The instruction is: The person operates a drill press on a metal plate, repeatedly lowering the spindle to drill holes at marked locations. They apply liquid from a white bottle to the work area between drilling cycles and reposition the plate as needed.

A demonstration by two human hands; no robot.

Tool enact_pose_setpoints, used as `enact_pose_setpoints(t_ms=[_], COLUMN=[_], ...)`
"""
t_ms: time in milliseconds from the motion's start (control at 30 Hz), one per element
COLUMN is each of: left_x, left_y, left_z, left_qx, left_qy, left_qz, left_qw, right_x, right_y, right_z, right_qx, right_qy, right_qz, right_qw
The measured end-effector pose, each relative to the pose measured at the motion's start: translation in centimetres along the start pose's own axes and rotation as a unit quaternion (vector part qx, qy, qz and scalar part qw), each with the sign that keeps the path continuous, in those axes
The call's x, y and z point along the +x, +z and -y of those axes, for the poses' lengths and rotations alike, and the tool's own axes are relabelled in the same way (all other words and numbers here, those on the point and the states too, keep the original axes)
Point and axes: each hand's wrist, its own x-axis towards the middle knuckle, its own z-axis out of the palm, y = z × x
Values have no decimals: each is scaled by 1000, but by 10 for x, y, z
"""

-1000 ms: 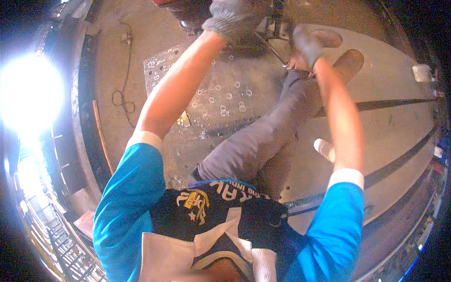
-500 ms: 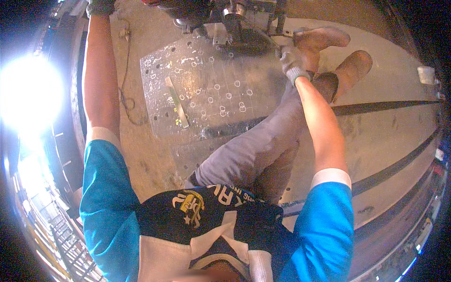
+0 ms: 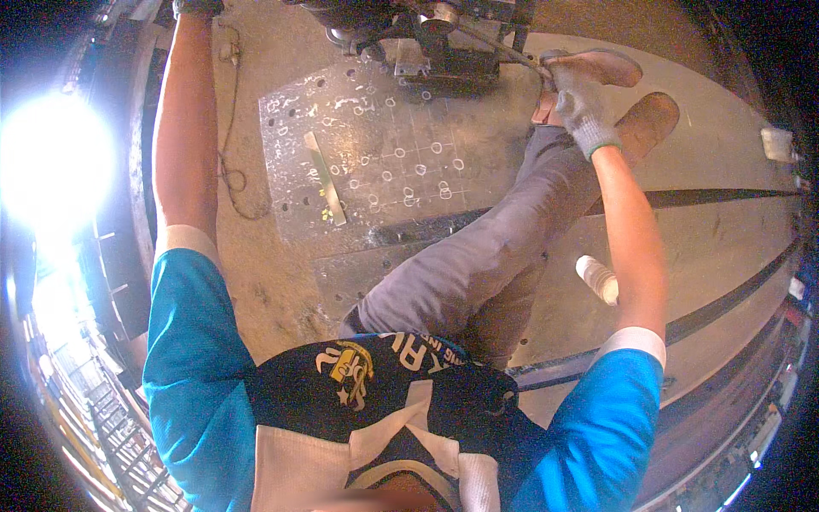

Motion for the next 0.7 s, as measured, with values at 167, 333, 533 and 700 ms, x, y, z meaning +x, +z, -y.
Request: enact_pose_setpoints(t_ms=[167,333,533,700], left_x=[2,3,4,5], left_y=[-2,-3,-3,-2], left_z=[-4,-6,-9,-9], left_qx=[12,17,12,14], left_qy=[-2,-5,-5,-3], left_qz=[-4,-10,-9,-7], left_qw=[1000,1000,1000,1000], right_x=[-8,-9,-2,-11], right_y=[-9,-4,-2,0], right_z=[7,4,-8,-9], right_qx=[42,-65,-77,-101], right_qy=[-95,0,34,25], right_qz=[-141,-22,46,22], right_qw=[985,998,995,994])
